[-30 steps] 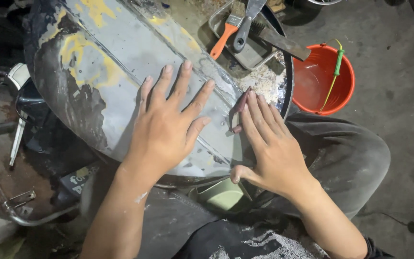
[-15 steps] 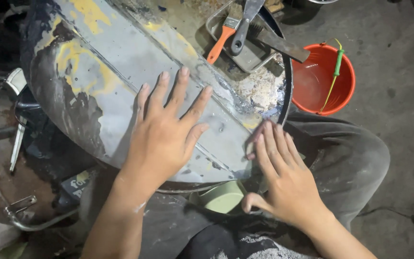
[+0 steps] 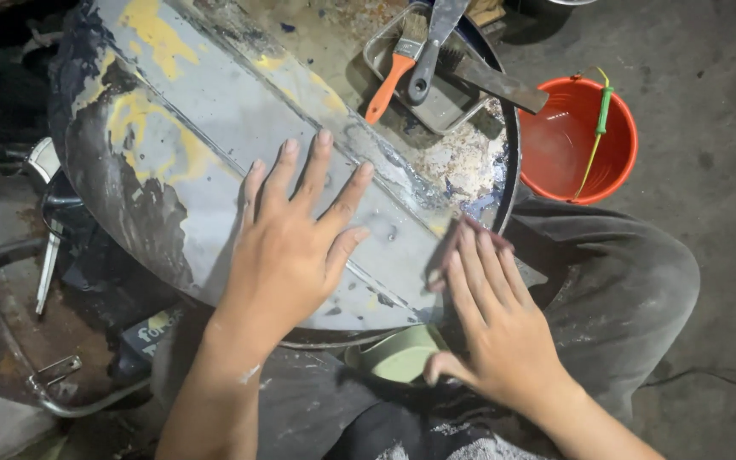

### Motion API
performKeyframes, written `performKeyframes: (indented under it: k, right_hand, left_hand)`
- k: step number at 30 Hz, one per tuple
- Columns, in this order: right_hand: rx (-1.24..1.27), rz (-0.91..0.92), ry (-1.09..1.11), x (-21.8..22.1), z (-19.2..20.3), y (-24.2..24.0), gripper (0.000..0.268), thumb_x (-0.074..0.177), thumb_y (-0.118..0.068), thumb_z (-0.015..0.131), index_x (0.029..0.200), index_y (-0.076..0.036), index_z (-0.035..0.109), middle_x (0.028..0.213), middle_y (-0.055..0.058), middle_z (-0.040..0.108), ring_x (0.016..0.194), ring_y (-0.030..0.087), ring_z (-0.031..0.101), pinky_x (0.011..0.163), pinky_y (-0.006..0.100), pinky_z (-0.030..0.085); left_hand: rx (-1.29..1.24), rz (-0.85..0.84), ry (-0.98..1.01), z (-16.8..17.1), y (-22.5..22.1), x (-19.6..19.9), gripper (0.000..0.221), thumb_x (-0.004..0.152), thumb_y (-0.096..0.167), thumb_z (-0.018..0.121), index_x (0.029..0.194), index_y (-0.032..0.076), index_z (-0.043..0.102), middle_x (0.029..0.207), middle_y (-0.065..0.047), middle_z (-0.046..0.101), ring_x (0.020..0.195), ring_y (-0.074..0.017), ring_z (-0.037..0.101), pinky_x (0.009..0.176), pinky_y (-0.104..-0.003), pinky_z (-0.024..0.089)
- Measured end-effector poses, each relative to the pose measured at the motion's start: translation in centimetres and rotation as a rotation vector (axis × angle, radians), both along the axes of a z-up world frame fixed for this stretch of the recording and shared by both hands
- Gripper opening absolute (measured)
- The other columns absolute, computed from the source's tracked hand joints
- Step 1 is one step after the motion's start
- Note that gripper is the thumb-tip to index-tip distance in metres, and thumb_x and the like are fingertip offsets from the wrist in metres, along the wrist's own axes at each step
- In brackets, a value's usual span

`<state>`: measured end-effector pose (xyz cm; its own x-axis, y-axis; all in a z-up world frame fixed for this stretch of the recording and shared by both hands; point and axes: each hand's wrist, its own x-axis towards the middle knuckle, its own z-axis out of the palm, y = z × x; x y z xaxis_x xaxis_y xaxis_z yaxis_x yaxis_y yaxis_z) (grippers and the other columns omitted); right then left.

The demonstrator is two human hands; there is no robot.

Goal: Scraping and sanding old paint and filler off a motorcycle fuel tank to prepare it for repair.

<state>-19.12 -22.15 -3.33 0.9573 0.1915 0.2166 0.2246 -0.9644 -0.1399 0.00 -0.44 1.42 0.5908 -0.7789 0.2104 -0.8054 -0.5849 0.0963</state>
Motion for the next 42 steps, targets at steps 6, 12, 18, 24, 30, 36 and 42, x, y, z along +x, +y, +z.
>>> performKeyframes:
  k: [6, 12, 18, 24, 30, 36, 42]
  right_hand:
    - [0.010, 0.035, -0.003, 1.2, 0.5, -0.2, 0.124, 0.088, -0.091, 0.033, 0.159, 0.011, 0.034, 0.168, 0.035, 0.033, 0.159, 0.054, 0.030, 0.133, 0.063, 0.026]
    - [0.057, 0.068, -0.019, 5.2, 1.6, 0.0, 0.119, 0.092, -0.087, 0.033, 0.167, 0.005, 0.022, 0.174, 0.031, 0.023, 0.164, 0.049, 0.023, 0.134, 0.061, 0.027]
    - [0.085, 0.050, 0.056, 1.0, 1.1, -1.2, 0.120, 0.090, -0.085, 0.037, 0.167, 0.005, 0.021, 0.175, 0.031, 0.020, 0.165, 0.046, 0.020, 0.137, 0.058, 0.020]
    - [0.099, -0.012, 0.089, -2.7, -1.0, -1.6, 0.131, 0.082, -0.083, 0.059, 0.167, 0.006, 0.015, 0.174, 0.036, 0.014, 0.163, 0.056, 0.017, 0.133, 0.063, 0.024]
    - [0.125, 0.056, 0.040, 3.8, 1.4, -0.6, 0.122, 0.088, -0.087, 0.037, 0.168, 0.004, 0.020, 0.175, 0.032, 0.018, 0.165, 0.049, 0.021, 0.136, 0.061, 0.023]
    - [0.311, 0.113, 0.087, 3.7, 1.8, -2.1, 0.112, 0.092, -0.080, 0.038, 0.170, -0.002, 0.020, 0.178, 0.025, 0.020, 0.167, 0.046, 0.022, 0.136, 0.059, 0.025]
    - [0.588, 0.047, 0.144, -2.4, 0.3, -4.1, 0.066, 0.110, -0.041, 0.042, 0.164, -0.004, 0.035, 0.177, 0.025, 0.023, 0.168, 0.044, 0.022, 0.137, 0.057, 0.024]
  left_hand:
    - [-0.007, 0.009, -0.015, -0.6, -0.1, -0.1, 0.064, 0.109, 0.044, 0.061, 0.168, 0.027, 0.042, 0.173, -0.021, 0.036, 0.150, -0.0527, 0.043, 0.121, -0.066, 0.034]
    - [-0.030, 0.000, -0.048, -0.5, -0.1, -0.2, 0.064, 0.111, 0.043, 0.064, 0.168, 0.026, 0.042, 0.173, -0.020, 0.037, 0.150, -0.0509, 0.046, 0.121, -0.064, 0.037]
    - [-0.053, 0.006, -0.043, -0.6, -0.1, -0.3, 0.063, 0.110, 0.043, 0.067, 0.167, 0.026, 0.046, 0.172, -0.019, 0.036, 0.150, -0.0510, 0.046, 0.122, -0.066, 0.037]
    - [-0.044, 0.010, -0.053, -0.5, -0.1, -0.4, 0.062, 0.110, 0.042, 0.067, 0.166, 0.024, 0.047, 0.171, -0.021, 0.037, 0.150, -0.0509, 0.047, 0.122, -0.065, 0.037]
    - [-0.023, 0.016, -0.052, -0.7, -0.1, -0.5, 0.062, 0.111, 0.043, 0.063, 0.167, 0.024, 0.045, 0.172, -0.019, 0.035, 0.150, -0.0512, 0.045, 0.122, -0.065, 0.036]
    - [-0.047, 0.007, -0.060, -0.9, 0.1, -0.3, 0.061, 0.111, 0.044, 0.065, 0.166, 0.025, 0.048, 0.172, -0.018, 0.037, 0.149, -0.0504, 0.047, 0.122, -0.064, 0.037]
    - [-0.033, 0.000, -0.054, -0.5, 0.1, -0.3, 0.063, 0.110, 0.043, 0.067, 0.166, 0.024, 0.047, 0.171, -0.020, 0.039, 0.149, -0.0508, 0.048, 0.121, -0.065, 0.038]
